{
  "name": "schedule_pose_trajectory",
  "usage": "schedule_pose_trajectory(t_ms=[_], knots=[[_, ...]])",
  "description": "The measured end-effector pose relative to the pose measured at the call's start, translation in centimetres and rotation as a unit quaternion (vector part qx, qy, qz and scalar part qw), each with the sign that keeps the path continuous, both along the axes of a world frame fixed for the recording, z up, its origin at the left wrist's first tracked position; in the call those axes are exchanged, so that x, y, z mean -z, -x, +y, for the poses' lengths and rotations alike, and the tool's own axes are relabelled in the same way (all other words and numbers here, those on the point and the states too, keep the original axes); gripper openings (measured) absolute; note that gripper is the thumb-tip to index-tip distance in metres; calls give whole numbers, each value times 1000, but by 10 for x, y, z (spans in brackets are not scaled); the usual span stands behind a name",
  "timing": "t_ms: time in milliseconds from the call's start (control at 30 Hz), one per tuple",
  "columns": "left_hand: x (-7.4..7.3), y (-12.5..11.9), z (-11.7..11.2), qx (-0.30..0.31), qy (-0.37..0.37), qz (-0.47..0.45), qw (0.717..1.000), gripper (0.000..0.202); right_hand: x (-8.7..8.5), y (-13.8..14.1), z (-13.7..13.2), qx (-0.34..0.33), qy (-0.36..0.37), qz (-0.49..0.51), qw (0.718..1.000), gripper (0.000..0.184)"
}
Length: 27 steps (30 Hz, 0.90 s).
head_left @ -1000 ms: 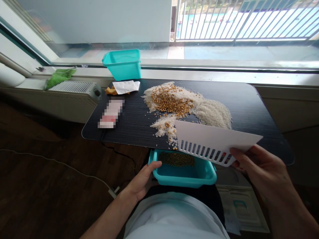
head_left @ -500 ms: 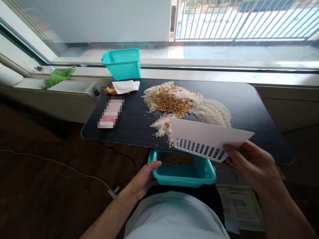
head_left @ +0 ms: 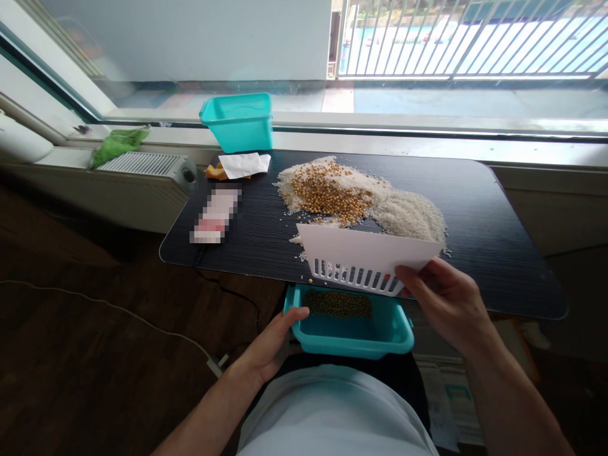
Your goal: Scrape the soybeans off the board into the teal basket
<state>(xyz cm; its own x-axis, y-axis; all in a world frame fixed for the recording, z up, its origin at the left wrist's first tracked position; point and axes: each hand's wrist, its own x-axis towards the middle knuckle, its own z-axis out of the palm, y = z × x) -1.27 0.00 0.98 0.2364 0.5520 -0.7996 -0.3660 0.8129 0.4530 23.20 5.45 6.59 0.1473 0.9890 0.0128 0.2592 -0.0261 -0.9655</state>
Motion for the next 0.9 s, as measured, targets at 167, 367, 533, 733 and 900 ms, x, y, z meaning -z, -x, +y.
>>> schedule_pose_trajectory(t_ms=[167,367,533,733,900], knots=[[-1,11,0,-10,0,16,1000,39,6,7,4,-62,12,-14,998,24],[-3,20,1,-32,3,33,999,41,11,17,9,-57,-13,-19,998,19],[-1,27,1,-35,-15,36,999,44,8,25,11,-71,-42,-6,997,16],[1,47,0,-61,-9,53,997,45,15,52,15,-116,-90,-46,988,15],[1,58,-4,-74,-14,57,995,47,13,53,9,-147,-96,-89,980,14]])
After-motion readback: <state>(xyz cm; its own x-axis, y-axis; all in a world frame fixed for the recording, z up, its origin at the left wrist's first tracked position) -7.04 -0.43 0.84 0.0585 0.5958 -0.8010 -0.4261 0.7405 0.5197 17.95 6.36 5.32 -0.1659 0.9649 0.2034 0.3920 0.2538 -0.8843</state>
